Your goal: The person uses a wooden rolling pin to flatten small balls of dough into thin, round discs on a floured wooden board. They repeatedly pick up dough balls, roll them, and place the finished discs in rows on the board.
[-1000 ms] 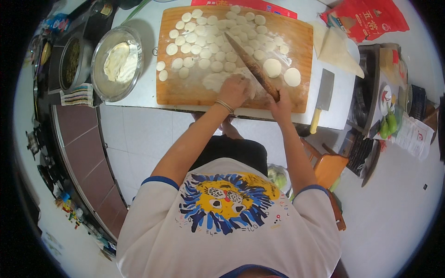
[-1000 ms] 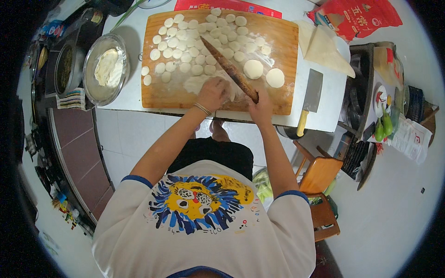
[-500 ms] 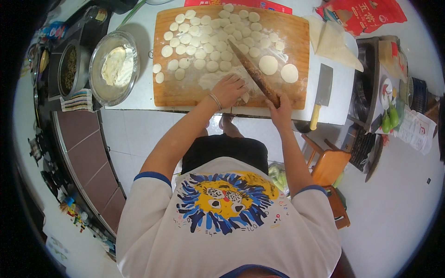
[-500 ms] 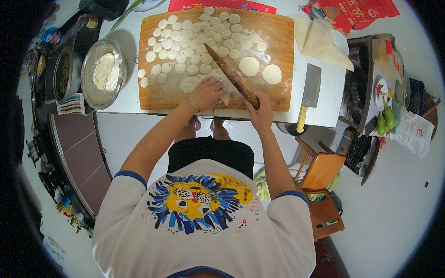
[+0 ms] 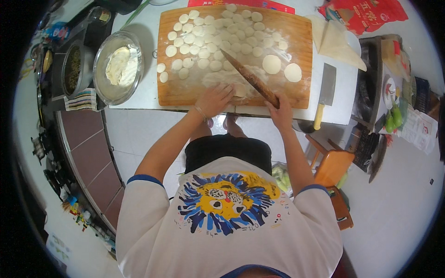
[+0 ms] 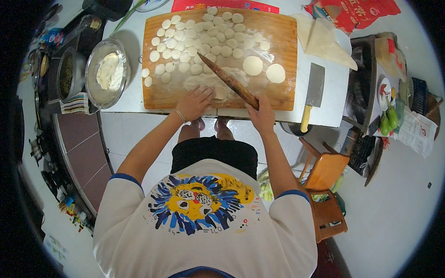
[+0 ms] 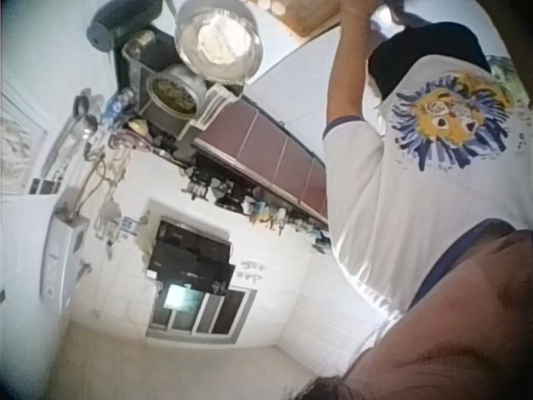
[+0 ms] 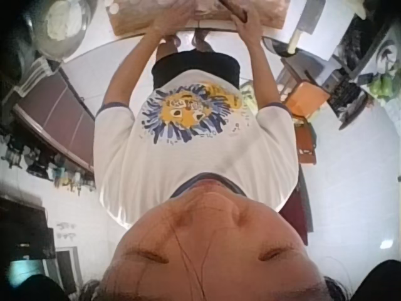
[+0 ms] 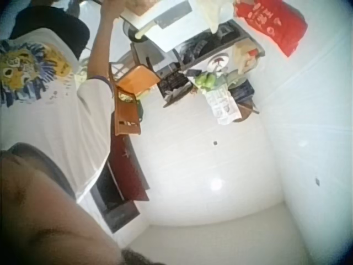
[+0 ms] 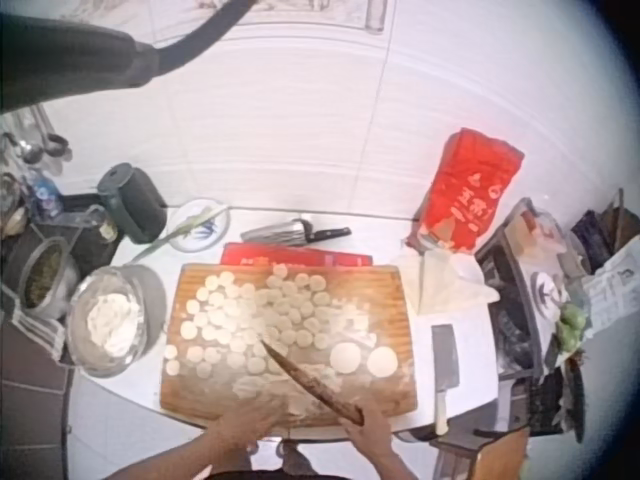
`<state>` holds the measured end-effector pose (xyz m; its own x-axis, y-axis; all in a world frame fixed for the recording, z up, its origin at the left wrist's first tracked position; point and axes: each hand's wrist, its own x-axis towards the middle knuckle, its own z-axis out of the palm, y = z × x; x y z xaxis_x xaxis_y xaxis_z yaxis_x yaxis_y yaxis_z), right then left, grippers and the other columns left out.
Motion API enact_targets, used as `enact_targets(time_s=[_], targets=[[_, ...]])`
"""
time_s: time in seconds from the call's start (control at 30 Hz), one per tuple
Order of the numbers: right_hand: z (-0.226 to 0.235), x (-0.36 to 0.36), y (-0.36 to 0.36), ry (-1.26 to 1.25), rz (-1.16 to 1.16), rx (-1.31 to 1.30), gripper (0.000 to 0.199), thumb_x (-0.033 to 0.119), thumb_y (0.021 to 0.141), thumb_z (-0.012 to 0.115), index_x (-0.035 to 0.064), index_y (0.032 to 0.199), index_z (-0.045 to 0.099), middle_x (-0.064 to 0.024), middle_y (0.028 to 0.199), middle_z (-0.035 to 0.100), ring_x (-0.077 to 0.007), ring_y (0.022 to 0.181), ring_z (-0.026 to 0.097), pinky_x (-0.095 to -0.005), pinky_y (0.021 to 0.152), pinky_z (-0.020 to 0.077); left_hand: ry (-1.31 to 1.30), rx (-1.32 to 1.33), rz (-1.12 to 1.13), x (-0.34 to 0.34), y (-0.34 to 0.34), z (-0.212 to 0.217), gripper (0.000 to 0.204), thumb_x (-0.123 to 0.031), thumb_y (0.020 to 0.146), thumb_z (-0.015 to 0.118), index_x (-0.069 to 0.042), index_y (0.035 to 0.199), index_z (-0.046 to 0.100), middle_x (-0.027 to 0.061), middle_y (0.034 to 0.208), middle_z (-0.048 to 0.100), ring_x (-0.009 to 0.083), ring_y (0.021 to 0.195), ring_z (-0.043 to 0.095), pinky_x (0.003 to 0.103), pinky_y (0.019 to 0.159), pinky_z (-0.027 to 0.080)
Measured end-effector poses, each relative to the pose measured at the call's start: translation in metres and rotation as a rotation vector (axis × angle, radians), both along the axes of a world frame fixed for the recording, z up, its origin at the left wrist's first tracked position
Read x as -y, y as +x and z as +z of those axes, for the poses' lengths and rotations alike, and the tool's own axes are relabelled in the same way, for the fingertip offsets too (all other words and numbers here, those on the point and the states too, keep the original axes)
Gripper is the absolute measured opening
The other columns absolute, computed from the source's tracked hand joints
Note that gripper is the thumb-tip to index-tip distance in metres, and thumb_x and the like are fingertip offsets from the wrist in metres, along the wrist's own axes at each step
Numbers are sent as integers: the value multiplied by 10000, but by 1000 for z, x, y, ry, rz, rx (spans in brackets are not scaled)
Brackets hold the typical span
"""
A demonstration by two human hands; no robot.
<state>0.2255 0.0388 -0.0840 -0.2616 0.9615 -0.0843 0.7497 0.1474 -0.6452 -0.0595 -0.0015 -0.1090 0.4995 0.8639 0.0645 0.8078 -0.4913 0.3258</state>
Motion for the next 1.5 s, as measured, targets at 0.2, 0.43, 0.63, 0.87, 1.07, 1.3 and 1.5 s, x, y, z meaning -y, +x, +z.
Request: enact_targets(time_s=[0.2,0.43,0.63,0.87,1.07,1.3,1.5], targets=[[2,-10,-8,96,325,222,440,311,799,722,75,1131,557,-146,1054,590,-359,939,604,-438,771,498,-8,102,318,47,-13,13,655,-318,865,576,-37,1429,396,167,1501,362,340,1398,318,494,1128,265],[-11,-59,-58,424,302,327,671,426,848,634,73,1381,432,-220,1428,385,-394,1321,354,-504,1097,273,-48,94,610,-12,-33,13,685,-257,881,563,-14,1467,303,239,1531,258,407,1410,249,516,1157,178],[-10,-9,-44,296,378,339,719,470,861,578,205,1487,344,-144,1565,246,-368,1452,173,-679,1107,56,-226,13,540,45,-35,13,711,-268,889,573,-41,1491,273,213,1545,247,387,1421,243,520,1162,171],[-26,-62,-70,364,169,425,686,469,906,519,189,1500,322,-148,1584,182,-389,1462,120,-696,1096,39,-175,15,612,-23,-37,23,722,-328,905,545,-43,1501,252,188,1568,208,363,1440,210,520,1167,142],[-13,-13,-58,257,309,426,660,476,913,514,193,1486,351,-148,1584,184,-391,1458,123,-722,1074,42,-179,-104,572,44,-37,0,743,-387,902,556,-70,1503,255,168,1567,223,365,1435,218,508,1157,188],[-14,-57,-57,370,377,239,585,365,819,670,90,1306,499,-196,1428,388,-381,1352,314,-638,1099,167,-82,-104,424,-29,-25,30,650,-375,877,593,-78,1424,406,139,1515,342,333,1413,272,475,1169,198],[-25,-40,-48,371,478,273,431,285,732,748,93,1078,577,-112,1107,560,-296,1127,501,-479,1004,345,243,81,105,-32,6,-8,429,-182,772,650,-111,1192,607,64,1306,548,274,1248,486,436,1077,390]])
